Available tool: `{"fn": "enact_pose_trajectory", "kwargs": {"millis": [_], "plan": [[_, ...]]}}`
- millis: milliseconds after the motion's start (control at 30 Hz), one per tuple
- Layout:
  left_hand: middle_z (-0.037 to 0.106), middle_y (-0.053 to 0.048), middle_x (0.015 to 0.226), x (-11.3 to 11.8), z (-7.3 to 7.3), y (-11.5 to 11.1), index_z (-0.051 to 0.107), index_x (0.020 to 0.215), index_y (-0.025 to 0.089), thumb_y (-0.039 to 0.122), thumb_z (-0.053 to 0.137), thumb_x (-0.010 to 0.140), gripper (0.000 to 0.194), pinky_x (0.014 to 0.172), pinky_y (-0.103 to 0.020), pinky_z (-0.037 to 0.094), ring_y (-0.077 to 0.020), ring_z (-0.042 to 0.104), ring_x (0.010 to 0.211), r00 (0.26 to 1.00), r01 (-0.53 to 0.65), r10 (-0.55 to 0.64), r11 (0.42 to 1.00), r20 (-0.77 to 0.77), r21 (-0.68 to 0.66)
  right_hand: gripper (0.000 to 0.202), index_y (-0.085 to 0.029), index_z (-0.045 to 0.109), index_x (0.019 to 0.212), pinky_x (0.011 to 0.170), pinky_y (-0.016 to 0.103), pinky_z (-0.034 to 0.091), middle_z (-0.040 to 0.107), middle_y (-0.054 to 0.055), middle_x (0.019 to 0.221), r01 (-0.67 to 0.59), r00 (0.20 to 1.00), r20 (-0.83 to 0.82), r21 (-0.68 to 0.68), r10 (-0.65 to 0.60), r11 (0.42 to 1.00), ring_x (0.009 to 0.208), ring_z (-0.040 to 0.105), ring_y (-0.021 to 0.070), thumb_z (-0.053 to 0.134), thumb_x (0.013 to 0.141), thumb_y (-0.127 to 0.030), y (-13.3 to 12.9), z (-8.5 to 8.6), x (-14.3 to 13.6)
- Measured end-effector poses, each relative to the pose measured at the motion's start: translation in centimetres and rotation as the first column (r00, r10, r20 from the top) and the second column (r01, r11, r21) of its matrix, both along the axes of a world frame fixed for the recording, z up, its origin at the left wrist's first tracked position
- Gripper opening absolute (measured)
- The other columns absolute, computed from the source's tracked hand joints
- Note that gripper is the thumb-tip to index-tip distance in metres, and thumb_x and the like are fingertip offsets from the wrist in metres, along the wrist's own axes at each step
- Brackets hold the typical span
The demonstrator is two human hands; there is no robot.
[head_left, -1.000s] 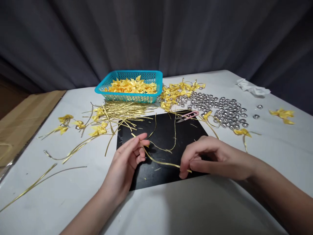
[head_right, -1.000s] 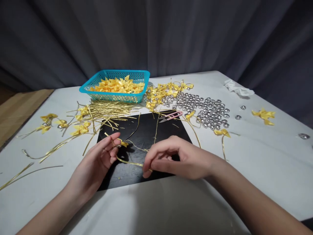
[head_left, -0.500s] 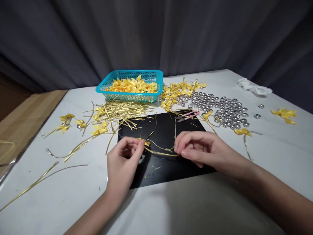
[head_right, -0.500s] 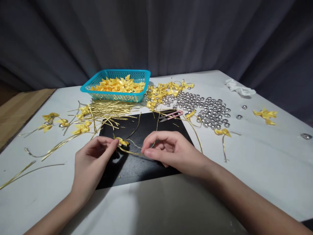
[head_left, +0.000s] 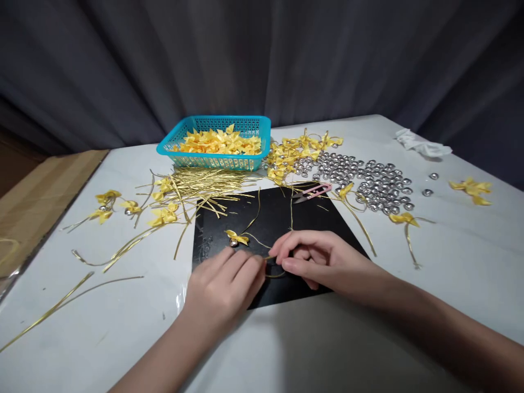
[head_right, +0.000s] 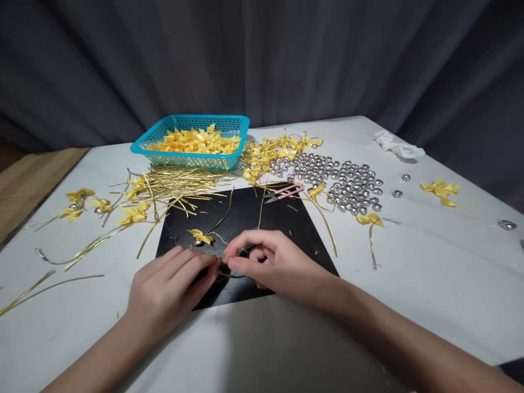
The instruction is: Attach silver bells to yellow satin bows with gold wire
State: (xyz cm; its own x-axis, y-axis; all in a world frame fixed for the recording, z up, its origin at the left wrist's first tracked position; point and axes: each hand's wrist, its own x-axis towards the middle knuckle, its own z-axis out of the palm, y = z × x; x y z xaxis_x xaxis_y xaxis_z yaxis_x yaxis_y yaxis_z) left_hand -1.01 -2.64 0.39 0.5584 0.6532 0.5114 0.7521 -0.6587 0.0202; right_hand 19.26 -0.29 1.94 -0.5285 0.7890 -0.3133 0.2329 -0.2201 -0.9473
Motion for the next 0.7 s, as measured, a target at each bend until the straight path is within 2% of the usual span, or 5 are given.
{"fn": "enact_pose_trajectory", "kwargs": {"millis": [167,333,533,600,700], "plan": [[0.069,-0.003,0.063,0.1,1.0,-0.1,0.068,0.078,0.016,0.01,0.049,0.083,0.02,0.048,-0.027,0.035,-0.0139,0.053,0.049,0.95,0.175,-0.116,0.967,-0.29,0.186,0.025,-0.012,0.058,0.086,0.04,0.014,0.02,0.034,-0.007,0.05,-0.044,0.999,0.018,-0.02,0.044,0.999,0.044,0.029,0.002,0.057,0.084,-0.037,0.2,0.1,-0.3],[0.068,-0.002,0.062,0.2,1.2,-0.2,0.069,0.08,0.018,0.012,0.047,0.085,0.023,0.047,-0.026,0.035,-0.0135,0.053,0.05,0.925,0.241,-0.168,0.953,-0.339,0.186,0.025,-0.013,0.056,0.086,0.037,0.012,0.02,0.036,-0.008,0.045,-0.085,0.996,0.01,-0.15,0.087,0.985,0.039,0.03,0.0016,0.059,0.083,-0.037,0.5,0.3,-0.5],[0.07,-0.005,0.074,0.4,0.4,-0.1,0.063,0.082,0.017,0.016,0.054,0.083,0.01,0.058,-0.026,0.041,-0.016,0.057,0.064,0.98,0.143,-0.109,0.967,0.166,-0.209,0.028,-0.01,0.063,0.083,0.035,0.012,0.022,0.041,-0.006,0.048,-0.05,0.999,0.001,-0.149,0.051,0.988,0.039,0.032,0.0008,0.067,0.076,-0.036,0.6,0.0,-0.2],[0.069,-0.006,0.081,0.7,0.6,0.1,0.062,0.09,0.017,0.024,0.056,0.081,0.012,0.06,-0.026,0.043,-0.0164,0.058,0.069,0.902,0.142,0.114,0.833,0.417,-0.535,0.03,-0.01,0.067,0.086,0.035,0.012,0.022,0.043,-0.005,0.049,-0.044,0.999,-0.002,-0.132,0.044,0.99,0.039,0.032,0.0007,0.068,0.074,-0.037,0.6,-0.2,-0.1],[0.065,-0.004,0.074,1.1,1.3,0.5,0.063,0.087,0.016,0.036,0.053,0.082,0.023,0.051,-0.023,0.038,-0.0131,0.051,0.059,0.768,0.287,0.442,0.408,0.463,-0.867,0.034,-0.009,0.068,0.089,0.036,0.012,0.025,0.052,-0.002,0.054,-0.03,0.999,0.011,-0.132,0.032,0.991,0.041,0.034,0.0008,0.071,0.07,-0.038,0.8,-0.3,0.0]]}}
